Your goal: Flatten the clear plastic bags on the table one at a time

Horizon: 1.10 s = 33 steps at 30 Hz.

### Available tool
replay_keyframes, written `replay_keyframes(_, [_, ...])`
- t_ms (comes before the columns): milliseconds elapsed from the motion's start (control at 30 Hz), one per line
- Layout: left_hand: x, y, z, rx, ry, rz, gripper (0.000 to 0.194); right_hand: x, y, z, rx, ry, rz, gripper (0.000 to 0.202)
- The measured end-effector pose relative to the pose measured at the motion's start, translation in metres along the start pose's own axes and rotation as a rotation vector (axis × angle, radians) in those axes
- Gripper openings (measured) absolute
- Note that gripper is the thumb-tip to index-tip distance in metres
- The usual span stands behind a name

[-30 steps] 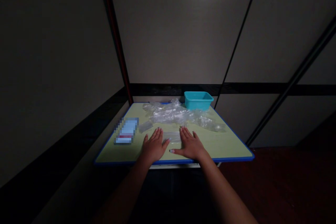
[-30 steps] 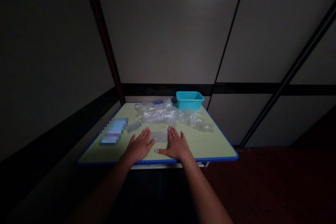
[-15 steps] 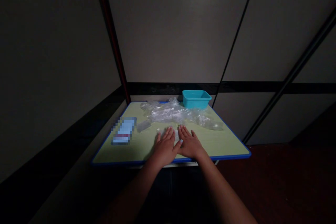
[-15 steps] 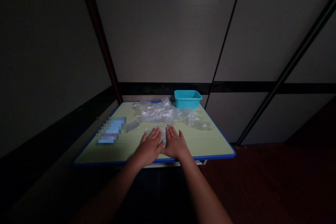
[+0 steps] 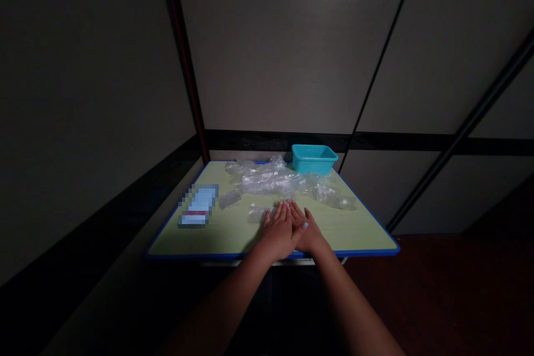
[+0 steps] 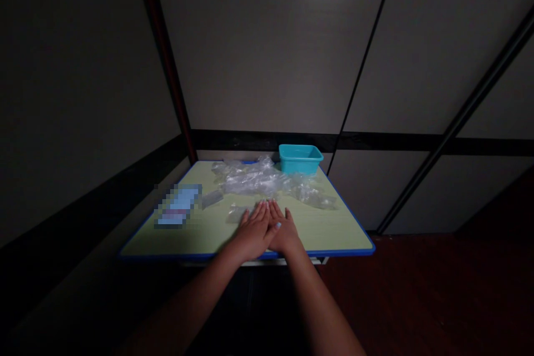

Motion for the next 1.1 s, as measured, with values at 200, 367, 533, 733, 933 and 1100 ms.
replay_keyframes(200, [-0.005, 0.004, -0.006, 0.025, 0.010, 0.064, 0.077, 0.000, 0.002, 0.001, 0.031, 0.000, 0.006, 0.077])
replay_keyframes(367, [0.006, 0.007, -0.002, 0.058, -0.032, 0.078, 0.079, -0.001, 0.002, 0.000, 0.026, 0.014, -0.010, 0.076])
replay_keyframes(533, [0.019, 0.014, 0.002, 0.112, -0.069, 0.060, 0.088, -0.002, 0.003, -0.001, 0.019, 0.024, -0.016, 0.076])
replay_keyframes(733, [0.019, 0.012, 0.002, 0.087, -0.063, 0.011, 0.088, -0.002, 0.002, -0.001, 0.024, 0.028, -0.035, 0.077])
replay_keyframes(933, [0.022, 0.012, 0.003, 0.069, -0.068, 0.007, 0.086, -0.001, -0.001, 0.000, 0.032, 0.043, -0.031, 0.076])
replay_keyframes(1100, [0.031, 0.012, 0.003, 0.053, -0.064, -0.023, 0.082, -0.002, 0.002, -0.001, 0.029, 0.054, -0.037, 0.079])
Point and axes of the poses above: each hand's wrist, its own z-axis away from the middle knuckle, its own y-axis out of the palm, x = y × z, the point moved 9 cm from there along -z, towards the middle knuckle, and after that the axes turned 7 degrees about -x, right-handed, at the moved point
